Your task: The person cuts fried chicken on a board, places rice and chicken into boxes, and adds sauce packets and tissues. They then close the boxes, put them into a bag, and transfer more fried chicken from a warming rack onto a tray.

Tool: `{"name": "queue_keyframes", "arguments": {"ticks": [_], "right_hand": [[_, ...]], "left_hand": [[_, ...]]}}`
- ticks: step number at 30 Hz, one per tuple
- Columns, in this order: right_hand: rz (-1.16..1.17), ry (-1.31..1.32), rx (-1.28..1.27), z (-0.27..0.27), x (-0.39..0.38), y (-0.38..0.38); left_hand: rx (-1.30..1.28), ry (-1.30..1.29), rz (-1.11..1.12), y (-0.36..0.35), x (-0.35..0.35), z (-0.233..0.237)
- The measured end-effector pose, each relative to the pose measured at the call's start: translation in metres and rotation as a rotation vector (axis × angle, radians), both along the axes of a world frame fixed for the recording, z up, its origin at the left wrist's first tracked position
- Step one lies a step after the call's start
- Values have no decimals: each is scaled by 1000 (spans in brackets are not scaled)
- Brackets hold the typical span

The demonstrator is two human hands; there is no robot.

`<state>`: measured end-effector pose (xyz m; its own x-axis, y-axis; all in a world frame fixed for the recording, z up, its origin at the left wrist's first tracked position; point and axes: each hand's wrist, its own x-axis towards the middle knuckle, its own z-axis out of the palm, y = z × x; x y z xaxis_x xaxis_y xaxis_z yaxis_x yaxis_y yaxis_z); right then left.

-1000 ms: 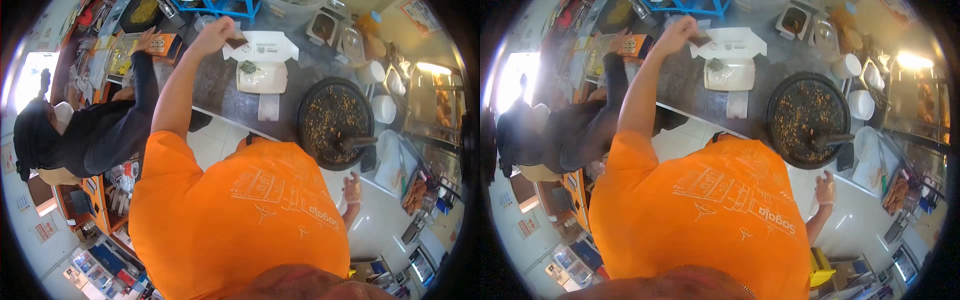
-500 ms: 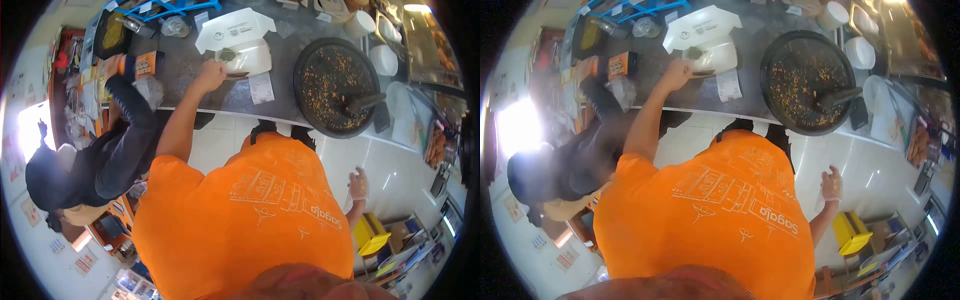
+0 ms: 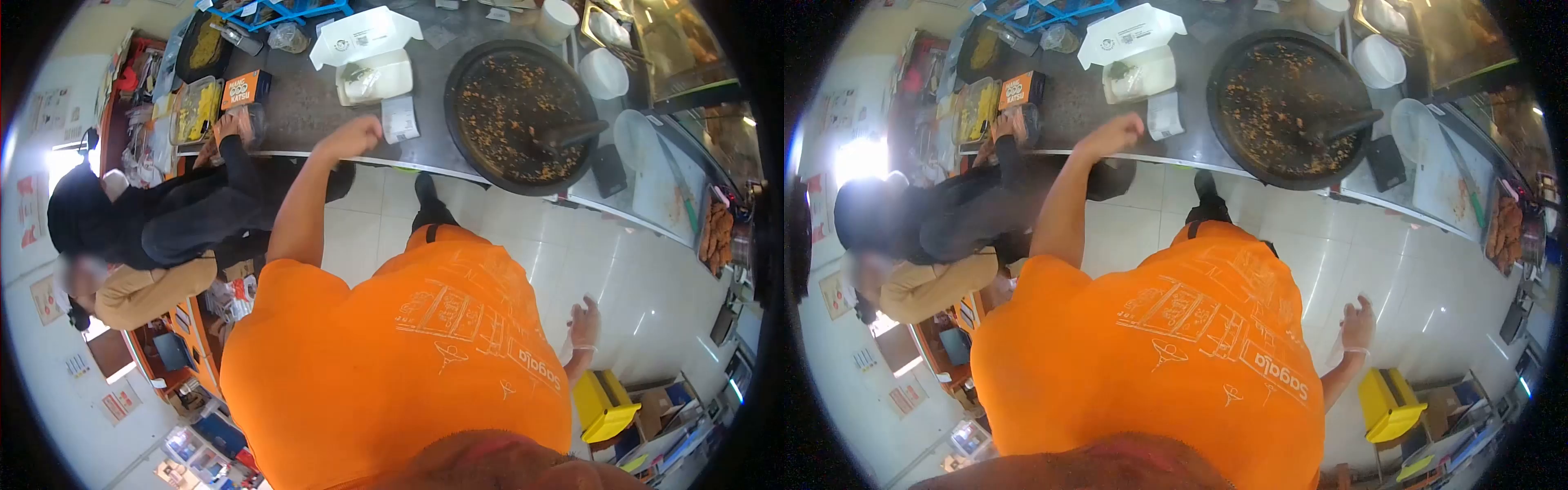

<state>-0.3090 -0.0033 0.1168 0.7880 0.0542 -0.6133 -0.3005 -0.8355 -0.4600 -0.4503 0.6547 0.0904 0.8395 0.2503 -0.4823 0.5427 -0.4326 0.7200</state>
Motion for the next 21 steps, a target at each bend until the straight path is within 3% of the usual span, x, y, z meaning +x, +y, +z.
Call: {"name": "queue_keyframes", "arguments": {"ticks": [1, 2, 4, 6, 8, 9, 11, 14, 16, 17, 21], "right_hand": [[-7, 1, -14, -3, 1, -22], [-16, 2, -26, -8, 0, -43], [-20, -16, -29, -41, 0, -104], [-10, -3, -43, -54, 8, -138], [4, 37, -69, -42, 20, -144], [33, 44, -69, -44, 27, -148], [72, 43, -72, -50, 46, -161], [483, -322, -28, -102, 69, -207], [427, -230, -103, -62, 95, -186], [194, -85, -90, -18, 101, -148], [148, -141, -148, 14, 135, -157]], "left_hand": [[-169, 199, 73, -33, -1, 9], [-143, -12, -86, -49, -17, -44], [-221, 227, -133, -107, -24, -72], [-318, 312, -90, -165, -44, -131], [79, 106, -237, -222, -92, -223], [-7, 291, -186, -253, -105, -227], [80, 570, -518, -297, -126, -234], [49, 612, -385, -313, -160, -233], [38, 654, -326, -308, -154, -230], [41, 671, -282, -304, -148, -231], [47, 666, -155, -296, -84, -248]]}}
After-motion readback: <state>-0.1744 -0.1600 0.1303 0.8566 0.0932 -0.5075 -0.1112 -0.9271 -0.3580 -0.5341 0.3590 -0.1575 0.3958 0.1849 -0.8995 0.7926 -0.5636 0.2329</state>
